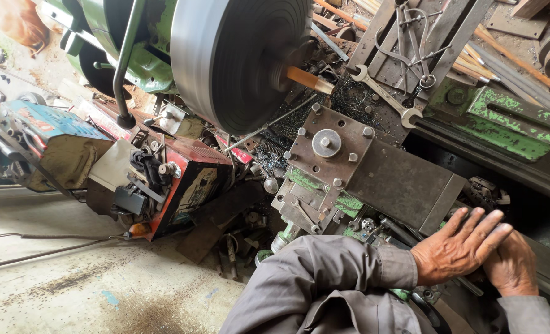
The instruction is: The person operates a metal lathe, using a cutting tool to shape a cylindrical metal workpiece. They adjust the machine's controls and feed the tool into the spinning metal, creating metal shavings. Finally, they remove the finished piece and inspect it.
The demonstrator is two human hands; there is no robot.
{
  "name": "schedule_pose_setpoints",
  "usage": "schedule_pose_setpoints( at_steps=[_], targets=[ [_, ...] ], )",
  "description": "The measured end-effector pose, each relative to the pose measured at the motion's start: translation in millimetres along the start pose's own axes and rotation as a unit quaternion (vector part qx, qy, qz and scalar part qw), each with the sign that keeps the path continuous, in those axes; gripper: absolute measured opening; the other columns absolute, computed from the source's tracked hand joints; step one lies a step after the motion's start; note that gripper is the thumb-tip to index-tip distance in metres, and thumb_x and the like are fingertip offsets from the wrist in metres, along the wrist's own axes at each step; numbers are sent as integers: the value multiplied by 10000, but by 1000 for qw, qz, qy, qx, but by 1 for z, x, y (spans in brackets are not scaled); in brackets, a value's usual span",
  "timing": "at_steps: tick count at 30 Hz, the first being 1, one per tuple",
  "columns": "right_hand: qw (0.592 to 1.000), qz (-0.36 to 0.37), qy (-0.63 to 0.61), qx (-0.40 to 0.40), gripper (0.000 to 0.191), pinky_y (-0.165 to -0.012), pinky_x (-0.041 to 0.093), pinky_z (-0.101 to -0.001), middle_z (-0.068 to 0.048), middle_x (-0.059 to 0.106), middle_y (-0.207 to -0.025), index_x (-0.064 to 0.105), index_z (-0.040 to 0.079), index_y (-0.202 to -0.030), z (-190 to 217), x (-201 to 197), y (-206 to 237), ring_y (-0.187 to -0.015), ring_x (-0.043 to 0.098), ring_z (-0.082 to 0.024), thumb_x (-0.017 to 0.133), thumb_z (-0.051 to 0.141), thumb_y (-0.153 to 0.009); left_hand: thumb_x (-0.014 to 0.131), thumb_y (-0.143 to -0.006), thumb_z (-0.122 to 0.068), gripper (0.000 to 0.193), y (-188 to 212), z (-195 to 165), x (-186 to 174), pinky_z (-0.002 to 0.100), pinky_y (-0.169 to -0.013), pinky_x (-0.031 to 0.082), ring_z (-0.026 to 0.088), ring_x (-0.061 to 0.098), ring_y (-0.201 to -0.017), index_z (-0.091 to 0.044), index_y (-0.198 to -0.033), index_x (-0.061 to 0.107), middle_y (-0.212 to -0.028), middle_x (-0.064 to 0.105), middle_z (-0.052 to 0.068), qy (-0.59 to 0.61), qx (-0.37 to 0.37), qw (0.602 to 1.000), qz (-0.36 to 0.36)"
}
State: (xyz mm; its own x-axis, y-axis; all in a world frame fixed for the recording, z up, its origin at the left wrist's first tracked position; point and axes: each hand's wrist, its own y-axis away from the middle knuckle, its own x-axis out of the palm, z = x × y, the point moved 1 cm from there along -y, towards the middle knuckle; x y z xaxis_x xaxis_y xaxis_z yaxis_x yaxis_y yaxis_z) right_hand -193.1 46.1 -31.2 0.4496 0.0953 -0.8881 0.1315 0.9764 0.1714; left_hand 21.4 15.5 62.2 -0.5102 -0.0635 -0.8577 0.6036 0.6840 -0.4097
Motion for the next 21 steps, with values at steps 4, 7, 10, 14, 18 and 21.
schedule_pose_setpoints(
  at_steps=[4, 7, 10, 14, 18, 21],
  targets=[
    [1000, 14, 12, -6, 489, -814, 550, -483, -176, 691, -1017, 667, 31, -1204, -8, 4, 2, -975, 672, -362, 428, 445, -1100, 510, -1067, -263, 666, -2, 1, -1, 487, -1183, 423, 390, 595, -1407, -19, -1658, 324, -1653, 439, 248, -18, 4, 1000, 8],
    [994, 10, 72, -86, 511, -823, 556, -446, -161, 694, -1070, 638, 28, -1268, -11, 5, 2, -1012, 673, -338, 365, 428, -1107, 517, -1076, -273, 675, -3, 2, 1, 477, -1180, 421, 372, 574, -1370, -24, -1671, 320, -1666, 433, 246, -29, 1, 1000, 11],
    [996, 73, 40, 9, 540, -889, 568, -495, -192, 720, -1062, 661, 23, -1196, -13, 4, -1, -994, 687, -367, 343, 453, -1125, 520, -1079, -280, 676, -4, 1, 4, 482, -1182, 422, 375, 575, -1358, -25, -1673, 323, -1669, 429, 251, -30, -3, 1000, 4],
    [985, 133, -17, 111, 550, -916, 559, -527, -260, 731, -1158, 687, 23, -1260, -14, 0, -4, -1064, 692, -428, 348, 425, -1100, 518, -1077, -290, 677, -4, 1, 9, 486, -1181, 426, 384, 590, -1348, -23, -1670, 333, -1671, 425, 258, -39, -5, 999, 4],
    [987, 136, -13, 80, 580, -976, 540, -520, -267, 711, -1236, 673, 8, -1292, -23, 3, -7, -1145, 670, -438, 322, 429, -1100, 510, -1076, -311, 671, -8, 2, 14, 488, -1178, 430, 389, 618, -1366, -34, -1663, 342, -1674, 426, 254, -56, -9, 998, 8],
    [987, 108, 96, -68, 605, -970, 549, -421, -218, 690, -1300, 615, 15, -1384, -33, 7, -7, -1161, 671, -362, 270, 419, -1092, 498, -1058, -342, 671, -10, 1, 16, 486, -1169, 441, 388, 632, -1373, -47, -1644, 359, -1695, 445, 250, -75, -7, 997, 17]
  ],
)
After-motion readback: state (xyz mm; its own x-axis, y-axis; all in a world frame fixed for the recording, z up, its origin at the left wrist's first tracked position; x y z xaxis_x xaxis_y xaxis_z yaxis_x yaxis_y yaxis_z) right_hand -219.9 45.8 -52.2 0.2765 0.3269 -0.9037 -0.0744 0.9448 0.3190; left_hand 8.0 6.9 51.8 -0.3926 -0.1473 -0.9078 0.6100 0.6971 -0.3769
